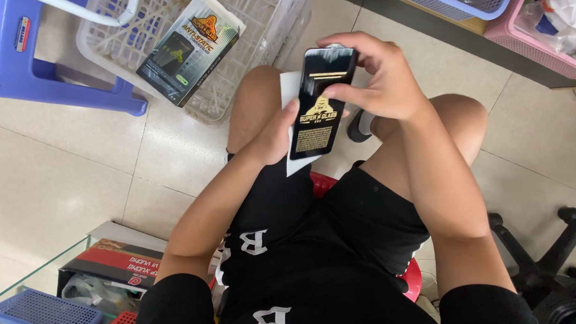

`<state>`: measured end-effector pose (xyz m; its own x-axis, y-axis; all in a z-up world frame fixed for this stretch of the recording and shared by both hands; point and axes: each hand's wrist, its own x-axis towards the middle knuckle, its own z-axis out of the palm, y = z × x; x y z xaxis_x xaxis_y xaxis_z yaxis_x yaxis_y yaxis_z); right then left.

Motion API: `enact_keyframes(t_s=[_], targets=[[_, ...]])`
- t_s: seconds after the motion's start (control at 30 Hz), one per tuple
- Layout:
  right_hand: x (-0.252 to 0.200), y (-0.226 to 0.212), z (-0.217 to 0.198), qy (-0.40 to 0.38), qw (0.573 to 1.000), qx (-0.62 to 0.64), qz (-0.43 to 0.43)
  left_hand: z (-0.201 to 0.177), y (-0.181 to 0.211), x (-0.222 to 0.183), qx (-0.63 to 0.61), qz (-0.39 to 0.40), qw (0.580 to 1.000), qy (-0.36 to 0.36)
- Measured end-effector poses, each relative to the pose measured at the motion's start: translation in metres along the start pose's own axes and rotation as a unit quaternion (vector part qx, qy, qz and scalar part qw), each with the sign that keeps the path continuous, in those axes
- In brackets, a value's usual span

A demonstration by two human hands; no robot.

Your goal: Cleaning a mobile phone screen with a cloth and organizing protector packaging.

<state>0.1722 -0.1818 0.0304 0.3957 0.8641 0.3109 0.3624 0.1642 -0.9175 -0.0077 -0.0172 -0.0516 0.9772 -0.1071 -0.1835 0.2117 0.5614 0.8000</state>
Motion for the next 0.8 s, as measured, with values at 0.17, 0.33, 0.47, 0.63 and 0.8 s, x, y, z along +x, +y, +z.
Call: enact_keyframes(t_s=[0.17, 0.33, 0.47, 0.63, 0.8], targets=[[-0.023, -0.005, -0.017, 0.002, 0.994, 0.090, 0.055, -0.001, -0.003, -0.002, 0.166, 0.139, 0.975, 0.051], [-0.041, -0.005, -0.027, -0.054, 0.994, -0.031, 0.088, 0.012, 0.006, 0.003, 0.092, 0.156, 0.979, 0.091], [-0.072, 0.014, -0.031, 0.243, 0.969, 0.019, -0.022, 0.005, 0.003, 0.004, 0.080, 0.221, 0.969, 0.071], [-0.070, 0.010, -0.021, 0.493, 0.846, -0.004, -0.204, 0.009, 0.009, 0.001, 0.110, 0.224, 0.966, 0.073], [-0.081, 0.015, -0.014, 0.426, 0.885, -0.066, -0.176, 0.006, 0.001, 0.002, 0.102, 0.193, 0.973, 0.074]])
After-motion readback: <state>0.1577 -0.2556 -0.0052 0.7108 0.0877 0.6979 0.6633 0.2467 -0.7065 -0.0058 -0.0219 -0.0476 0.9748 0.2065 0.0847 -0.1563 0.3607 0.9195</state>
